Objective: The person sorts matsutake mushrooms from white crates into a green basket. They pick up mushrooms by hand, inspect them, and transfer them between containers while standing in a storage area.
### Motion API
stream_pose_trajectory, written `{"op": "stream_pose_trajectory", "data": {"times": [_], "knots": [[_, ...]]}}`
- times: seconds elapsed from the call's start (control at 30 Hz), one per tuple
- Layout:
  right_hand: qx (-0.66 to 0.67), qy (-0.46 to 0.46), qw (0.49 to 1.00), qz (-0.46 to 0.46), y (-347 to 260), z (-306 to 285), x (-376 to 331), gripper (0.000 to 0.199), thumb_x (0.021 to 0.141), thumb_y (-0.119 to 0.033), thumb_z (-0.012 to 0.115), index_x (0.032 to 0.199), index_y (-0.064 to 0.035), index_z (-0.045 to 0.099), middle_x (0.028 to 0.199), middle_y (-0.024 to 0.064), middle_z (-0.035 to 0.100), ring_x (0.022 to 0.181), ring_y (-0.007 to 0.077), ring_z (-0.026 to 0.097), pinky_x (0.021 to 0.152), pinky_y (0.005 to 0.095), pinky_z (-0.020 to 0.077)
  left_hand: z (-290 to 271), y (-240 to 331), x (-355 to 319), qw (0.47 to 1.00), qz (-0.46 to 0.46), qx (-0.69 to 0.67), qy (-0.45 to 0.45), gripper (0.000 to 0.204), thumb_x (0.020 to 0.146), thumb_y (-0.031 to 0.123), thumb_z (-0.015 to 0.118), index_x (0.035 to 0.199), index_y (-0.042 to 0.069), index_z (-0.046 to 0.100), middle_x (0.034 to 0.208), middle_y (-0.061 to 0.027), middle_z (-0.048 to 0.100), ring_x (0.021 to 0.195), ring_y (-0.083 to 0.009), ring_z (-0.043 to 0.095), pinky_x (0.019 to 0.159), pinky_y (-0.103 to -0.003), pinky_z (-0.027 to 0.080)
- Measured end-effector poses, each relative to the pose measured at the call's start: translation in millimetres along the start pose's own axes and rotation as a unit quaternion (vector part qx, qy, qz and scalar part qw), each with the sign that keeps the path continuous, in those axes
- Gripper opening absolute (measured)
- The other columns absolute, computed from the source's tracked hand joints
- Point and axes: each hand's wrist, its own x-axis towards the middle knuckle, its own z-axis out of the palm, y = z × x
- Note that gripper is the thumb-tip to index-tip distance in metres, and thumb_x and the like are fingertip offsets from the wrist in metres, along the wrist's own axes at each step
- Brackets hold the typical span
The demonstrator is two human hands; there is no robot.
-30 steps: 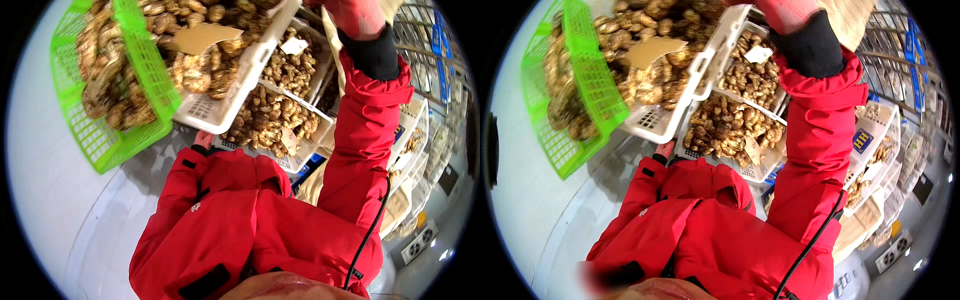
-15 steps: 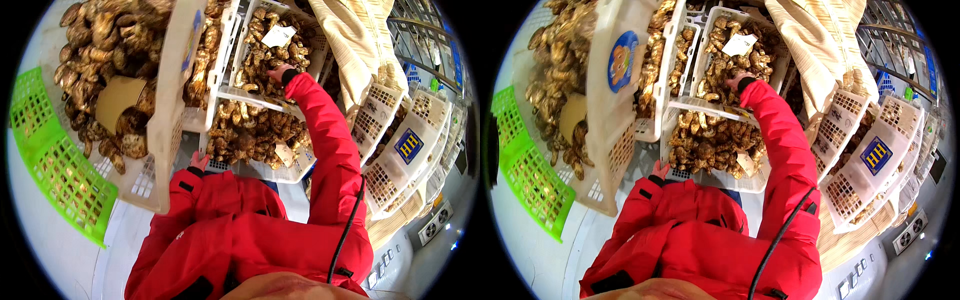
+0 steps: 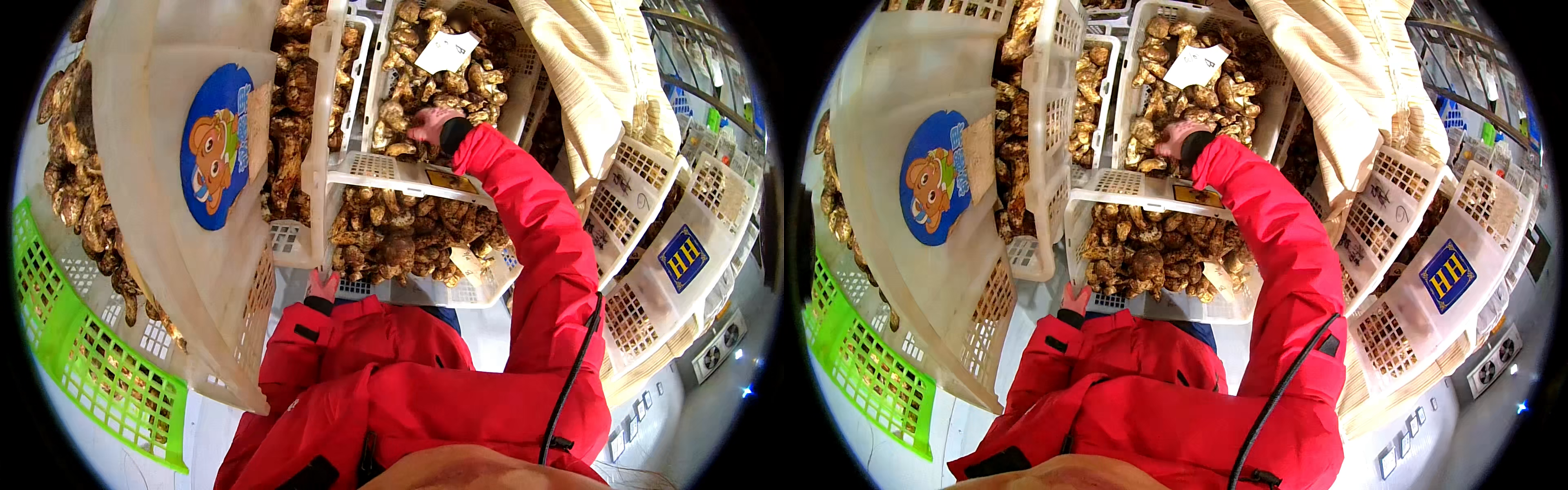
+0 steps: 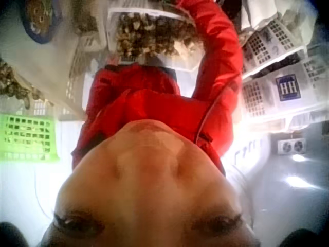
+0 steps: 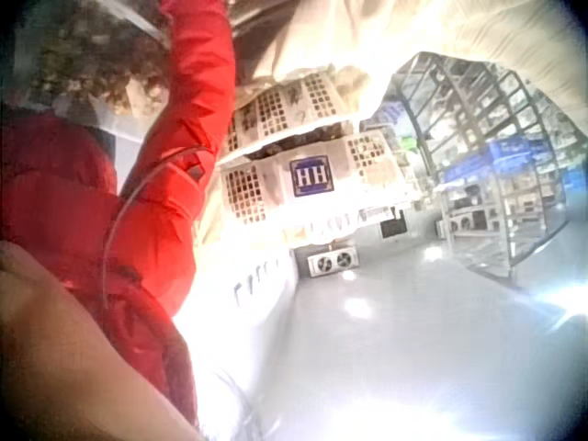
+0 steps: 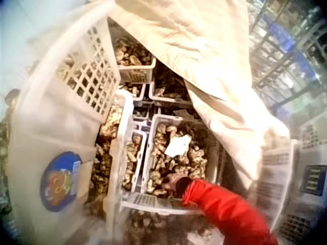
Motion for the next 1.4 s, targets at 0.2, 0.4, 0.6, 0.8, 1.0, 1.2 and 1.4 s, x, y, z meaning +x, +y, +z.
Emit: {"op": "stream_pose_trajectory", "data": {"times": [0.2, 0.4, 0.6, 0.8, 1.0, 1.2, 1.4], "knots": [[-0.008, 0.438, 0.899, -0.03, 47.1, -43.7, -37.1, 0.04, 0.079, -0.028, 0.044, 0.112, -0.0054, 0.043, 0.102, 0.0092, 0.051, 0.093, 0.0215, 0.049, 0.08, 0.0342, 0.0402, 1.2, 15.1, -8.1, 0.992, 0.016, -0.124, -0.024, 0.052, 0.073, 0.002, 0.056, 0.118, 0.003, 0.029, 0.085, -0.0065, 0.051, 0.069, -0.0116, 0.051, 0.058, -0.021, 0.043], [-0.036, 0.304, 0.951, 0.047, 81.1, -24.1, -27.5, 0.066, 0.058, -0.035, 0.066, 0.114, -0.0094, 0.041, 0.103, 0.0088, 0.052, 0.096, 0.0248, 0.048, 0.081, 0.0352, 0.0392, -0.9, -1.4, 3.9, 0.998, 0.049, -0.04, 0.009, 0.052, 0.073, 0.002, 0.056, 0.119, 0.003, 0.031, 0.092, -0.0069, 0.051, 0.074, -0.0121, 0.052, 0.062, -0.021, 0.044], [0.012, 0.26, 0.961, 0.096, 85.8, -16.9, -14.0, 0.067, 0.056, -0.031, 0.067, 0.113, -0.0082, 0.039, 0.107, 0.0093, 0.048, 0.097, 0.0233, 0.047, 0.082, 0.0353, 0.038, 3.7, 14.7, -4.4, 0.999, -0.003, -0.054, 0.006, 0.049, 0.073, 0.006, 0.057, 0.116, 0.004, 0.035, 0.091, -0.0041, 0.051, 0.069, -0.0104, 0.049, 0.057, -0.02, 0.042], [0.127, 0.313, 0.933, -0.12, 34.2, 24.0, -10.4, 0.045, 0.068, -0.032, 0.059, 0.1, -0.0056, 0.044, 0.094, 0.0109, 0.051, 0.087, 0.024, 0.05, 0.073, 0.0375, 0.0416, 5.0, 32.2, -16.7, 0.997, 0.067, -0.001, 0.023, 0.035, 0.074, 0.017, 0.058, 0.104, 0.003, 0.045, 0.082, -0.0035, 0.053, 0.066, -0.0104, 0.049, 0.056, -0.024, 0.04], [0.152, 0.166, 0.974, 0.041, -17.0, -46.3, -13.4, 0.049, 0.072, -0.037, 0.057, 0.104, 0.0001, 0.048, 0.097, 0.0151, 0.053, 0.079, 0.0224, 0.052, 0.063, 0.0313, 0.0435, 6.6, 26.9, -11.6, 0.994, -0.009, -0.095, 0.045, 0.026, 0.073, 0.012, 0.056, 0.095, 0.003, 0.047, 0.067, -0.0012, 0.052, 0.054, -0.0086, 0.045, 0.047, -0.023, 0.037], [-0.084, 0.494, 0.848, 0.172, 85.7, -1.0, 16.0, 0.016, 0.076, -0.014, 0.044, 0.074, -0.0054, 0.057, 0.064, 0.0047, 0.054, 0.054, 0.0135, 0.05, 0.047, 0.0225, 0.0417, 8.4, 32.6, -15.4, 0.996, 0.064, 0.024, 0.056, 0.028, 0.073, 0.012, 0.056, 0.097, 0.001, 0.047, 0.076, -0.0038, 0.052, 0.058, -0.0108, 0.048, 0.05, -0.024, 0.039], [0.279, 0.252, 0.883, 0.282, 92.4, 11.9, 65.3, 0.072, 0.066, -0.051, 0.057, 0.12, -0.0063, 0.037, 0.115, 0.0167, 0.045, 0.104, 0.028, 0.045, 0.085, 0.0356, 0.0385, 11.5, 45.0, -18.9, 0.996, 0.052, 0.038, 0.055, 0.028, 0.073, 0.014, 0.057, 0.097, 0.002, 0.047, 0.072, -0.0024, 0.052, 0.059, -0.01, 0.048, 0.051, -0.023, 0.039]]}}
